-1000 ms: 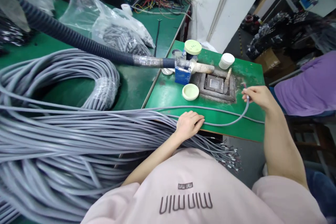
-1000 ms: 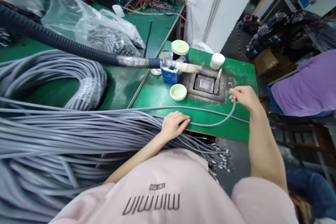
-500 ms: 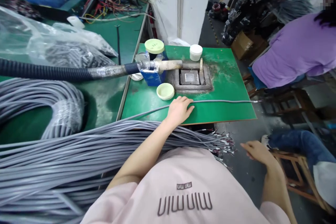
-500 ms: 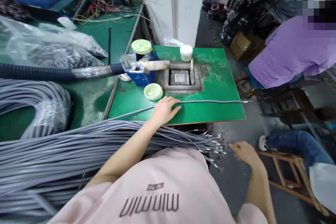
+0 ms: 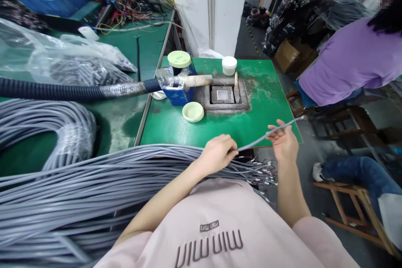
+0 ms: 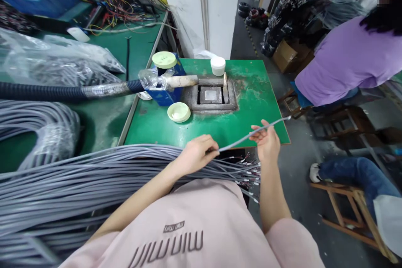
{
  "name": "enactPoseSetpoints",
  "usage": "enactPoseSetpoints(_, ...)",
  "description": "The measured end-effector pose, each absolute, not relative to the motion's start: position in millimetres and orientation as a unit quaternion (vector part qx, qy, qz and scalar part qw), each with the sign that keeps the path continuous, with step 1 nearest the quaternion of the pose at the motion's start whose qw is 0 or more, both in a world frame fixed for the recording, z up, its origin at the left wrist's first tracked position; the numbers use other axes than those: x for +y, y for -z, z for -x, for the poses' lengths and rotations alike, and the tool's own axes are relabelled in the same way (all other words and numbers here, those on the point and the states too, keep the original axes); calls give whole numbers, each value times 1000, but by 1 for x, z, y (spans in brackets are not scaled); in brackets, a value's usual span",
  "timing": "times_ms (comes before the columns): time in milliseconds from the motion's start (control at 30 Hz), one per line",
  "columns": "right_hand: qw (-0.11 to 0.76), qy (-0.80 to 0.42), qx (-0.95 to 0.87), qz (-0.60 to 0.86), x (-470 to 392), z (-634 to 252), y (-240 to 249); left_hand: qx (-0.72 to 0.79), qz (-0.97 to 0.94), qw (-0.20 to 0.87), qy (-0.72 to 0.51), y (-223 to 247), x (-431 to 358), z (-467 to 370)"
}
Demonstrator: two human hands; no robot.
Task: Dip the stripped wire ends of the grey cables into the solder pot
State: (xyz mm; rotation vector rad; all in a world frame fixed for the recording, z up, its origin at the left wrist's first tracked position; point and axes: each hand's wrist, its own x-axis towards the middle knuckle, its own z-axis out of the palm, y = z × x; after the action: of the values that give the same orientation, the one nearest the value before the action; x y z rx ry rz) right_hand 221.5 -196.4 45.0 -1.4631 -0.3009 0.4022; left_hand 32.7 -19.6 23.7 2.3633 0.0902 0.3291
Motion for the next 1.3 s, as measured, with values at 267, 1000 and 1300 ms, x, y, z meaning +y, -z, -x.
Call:
enactPoseSetpoints(267, 392, -197, -422, 794, -202, -181, -61, 81, -735, 666, -98, -12, -22, -34)
enactPoseSetpoints(1000, 507, -427, -358, 658, -187, -134, -37, 43, -413, 900, -133, -15, -27, -40)
enactPoseSetpoints(1300, 445, -354, -381, 729, -179, -129, -39, 139, -466, 839, -246, -17, -20, -34)
